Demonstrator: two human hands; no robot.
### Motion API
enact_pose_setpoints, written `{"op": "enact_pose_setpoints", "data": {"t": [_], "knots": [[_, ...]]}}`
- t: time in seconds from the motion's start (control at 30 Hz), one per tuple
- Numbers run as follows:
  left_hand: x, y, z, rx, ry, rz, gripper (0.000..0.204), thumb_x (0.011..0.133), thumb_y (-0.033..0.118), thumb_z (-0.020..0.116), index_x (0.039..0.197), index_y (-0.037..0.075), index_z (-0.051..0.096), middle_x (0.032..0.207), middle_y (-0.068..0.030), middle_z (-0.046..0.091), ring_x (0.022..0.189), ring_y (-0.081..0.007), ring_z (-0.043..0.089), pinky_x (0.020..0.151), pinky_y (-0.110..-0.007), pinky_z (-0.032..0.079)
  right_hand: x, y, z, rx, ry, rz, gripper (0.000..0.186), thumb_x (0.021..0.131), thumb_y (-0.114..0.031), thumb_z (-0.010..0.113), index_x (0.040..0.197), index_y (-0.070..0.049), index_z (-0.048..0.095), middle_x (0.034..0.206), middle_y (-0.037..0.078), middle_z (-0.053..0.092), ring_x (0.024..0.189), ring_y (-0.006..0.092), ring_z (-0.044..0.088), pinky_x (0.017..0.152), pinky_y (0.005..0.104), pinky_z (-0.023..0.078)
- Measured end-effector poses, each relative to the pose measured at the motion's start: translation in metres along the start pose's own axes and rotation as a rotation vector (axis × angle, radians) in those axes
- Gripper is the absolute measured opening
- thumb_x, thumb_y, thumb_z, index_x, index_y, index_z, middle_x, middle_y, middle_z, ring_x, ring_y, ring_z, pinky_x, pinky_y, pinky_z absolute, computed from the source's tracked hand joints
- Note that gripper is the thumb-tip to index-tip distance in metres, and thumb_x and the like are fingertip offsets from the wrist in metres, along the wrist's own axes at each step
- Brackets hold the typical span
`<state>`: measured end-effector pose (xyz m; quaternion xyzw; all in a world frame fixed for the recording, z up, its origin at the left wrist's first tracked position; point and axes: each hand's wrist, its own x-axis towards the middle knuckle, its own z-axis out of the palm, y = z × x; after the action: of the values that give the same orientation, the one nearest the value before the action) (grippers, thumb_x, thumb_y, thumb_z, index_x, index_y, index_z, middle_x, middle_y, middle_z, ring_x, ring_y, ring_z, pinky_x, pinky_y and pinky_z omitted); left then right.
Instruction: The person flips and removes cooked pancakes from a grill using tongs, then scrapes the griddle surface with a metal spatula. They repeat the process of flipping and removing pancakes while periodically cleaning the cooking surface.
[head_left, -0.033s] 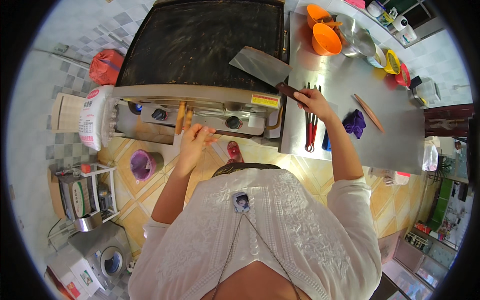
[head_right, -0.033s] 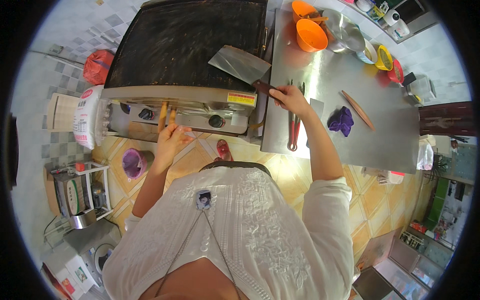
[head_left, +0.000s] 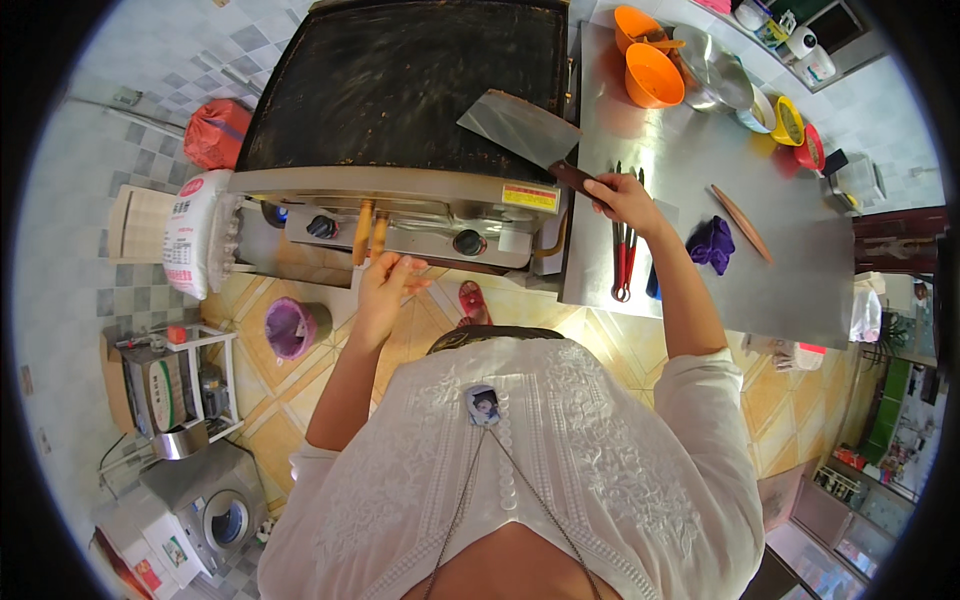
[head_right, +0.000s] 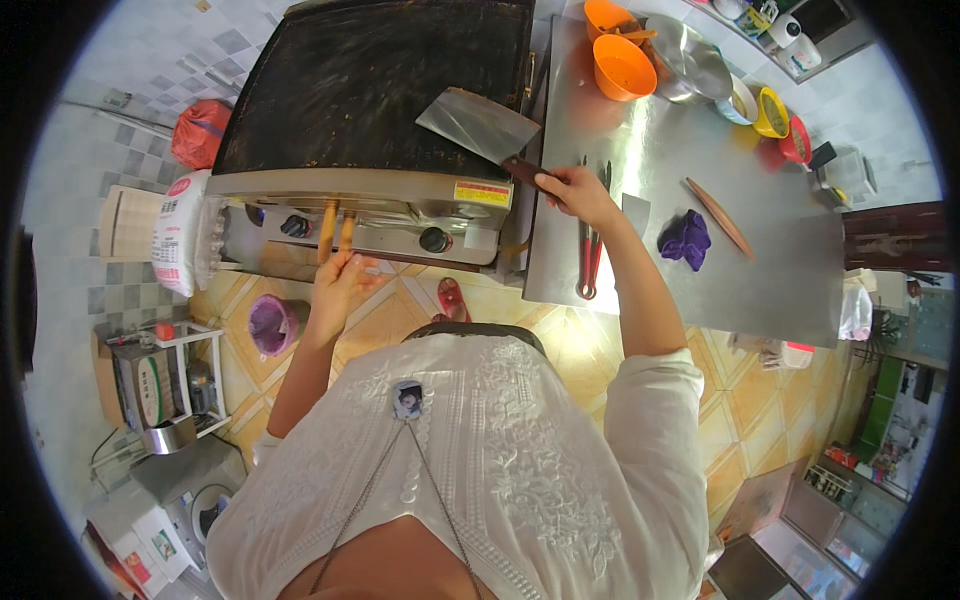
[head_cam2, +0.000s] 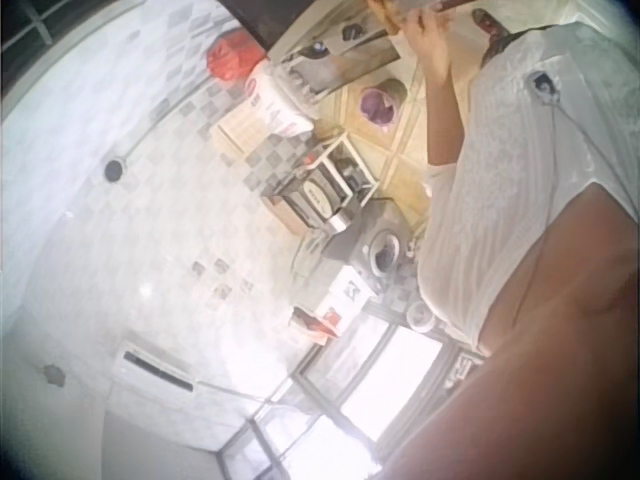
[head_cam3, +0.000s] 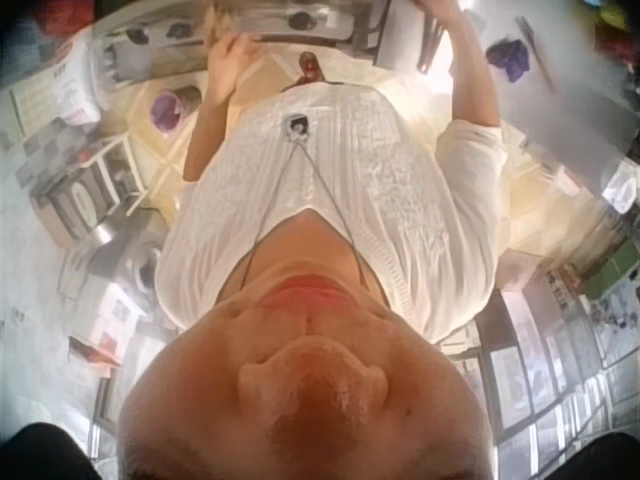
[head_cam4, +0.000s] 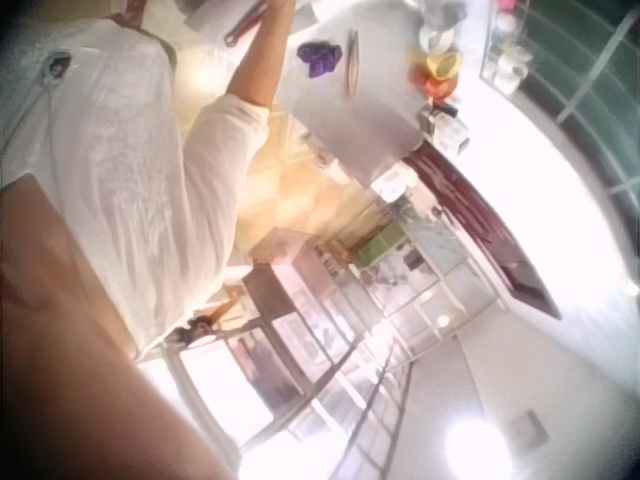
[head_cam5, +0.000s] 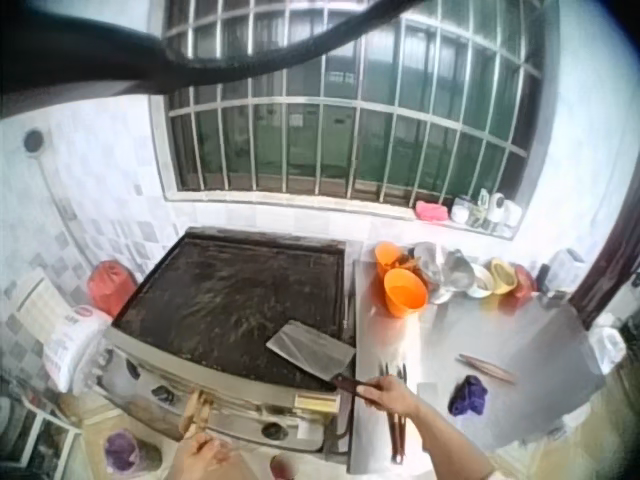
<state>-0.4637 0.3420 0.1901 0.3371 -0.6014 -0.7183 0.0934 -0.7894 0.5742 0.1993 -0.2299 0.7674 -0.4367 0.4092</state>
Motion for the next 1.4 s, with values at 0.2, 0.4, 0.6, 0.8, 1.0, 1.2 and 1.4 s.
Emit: {"op": "enact_pose_setpoints", "data": {"t": [0.2, 0.4, 0.6, 0.8, 1.0, 1.2, 1.4], "knots": [[-0.047, -0.012, 0.002, 0.122, 0.277, -0.056, 0.028, 0.093, 0.023, 0.050, 0.090, -0.002, 0.060, 0.084, -0.0073, 0.064, 0.070, -0.0142, 0.064, 0.064, -0.023, 0.048, 0.010, 0.005, 0.018, 0.044, 0.014, -0.098, 0.040, 0.084, -0.039, 0.061, 0.087, 0.001, 0.064, 0.062, 0.002, 0.058, 0.049, 0.0060, 0.046, 0.046, 0.0217, 0.036], [-0.076, -0.028, 0.014, 0.188, 0.368, -0.089, 0.026, 0.093, 0.022, 0.050, 0.089, -0.002, 0.059, 0.082, -0.0056, 0.064, 0.070, -0.0140, 0.065, 0.062, -0.022, 0.049, 0.006, 0.018, 0.008, 0.110, 0.037, -0.093, 0.048, 0.087, -0.046, 0.054, 0.093, 0.001, 0.063, 0.068, 0.005, 0.061, 0.052, 0.0080, 0.051, 0.047, 0.0214, 0.039], [-0.068, -0.089, -0.056, 0.167, 0.539, -0.061, 0.013, 0.086, 0.009, 0.054, 0.099, 0.007, 0.054, 0.090, -0.0035, 0.058, 0.076, -0.0145, 0.063, 0.056, -0.023, 0.046, -0.048, 0.102, 0.003, -0.550, 0.666, 0.046, 0.049, 0.082, -0.040, 0.057, 0.105, 0.004, 0.057, 0.094, 0.019, 0.063, 0.082, 0.0346, 0.061, 0.075, 0.0407, 0.048], [0.009, -0.127, -0.142, 0.223, 0.663, -0.248, 0.029, 0.080, 0.027, 0.061, 0.100, 0.005, 0.057, 0.084, -0.0034, 0.057, 0.072, -0.0151, 0.056, 0.052, -0.029, 0.045, -0.043, 0.172, 0.071, -0.693, 0.876, 0.115, 0.019, 0.085, -0.011, 0.044, 0.096, 0.003, 0.048, 0.098, 0.022, 0.055, 0.096, 0.0369, 0.053, 0.081, 0.0438, 0.046], [0.082, -0.146, -0.156, 0.385, 0.380, -0.306, 0.042, 0.078, 0.037, 0.064, 0.103, 0.005, 0.059, 0.086, -0.0057, 0.059, 0.076, -0.0183, 0.056, 0.058, -0.030, 0.045, -0.094, 0.170, 0.110, -0.379, 1.024, 0.165, 0.025, 0.079, -0.019, 0.057, 0.088, 0.004, 0.053, 0.082, 0.027, 0.061, 0.078, 0.0436, 0.059, 0.068, 0.0483, 0.045], [0.151, -0.157, -0.132, 0.102, -0.123, -0.210, 0.035, 0.080, 0.038, 0.066, 0.095, 0.007, 0.058, 0.073, -0.0017, 0.057, 0.065, -0.0138, 0.056, 0.055, -0.030, 0.046, -0.205, 0.113, 0.288, 0.316, 0.911, 0.337, 0.017, 0.086, -0.021, 0.058, 0.083, -0.006, 0.049, 0.050, 0.000, 0.045, 0.037, 0.0096, 0.044, 0.033, 0.0254, 0.033], [0.141, -0.173, -0.114, -0.018, -0.147, -0.324, 0.023, 0.085, 0.026, 0.063, 0.081, 0.006, 0.052, 0.062, -0.0014, 0.052, 0.049, -0.0125, 0.052, 0.047, -0.029, 0.049, -0.219, 0.045, 0.391, 0.491, 0.547, 0.332, 0.019, 0.090, -0.022, 0.056, 0.086, -0.004, 0.050, 0.055, -0.001, 0.045, 0.038, 0.0058, 0.038, 0.034, 0.0217, 0.029]]}}
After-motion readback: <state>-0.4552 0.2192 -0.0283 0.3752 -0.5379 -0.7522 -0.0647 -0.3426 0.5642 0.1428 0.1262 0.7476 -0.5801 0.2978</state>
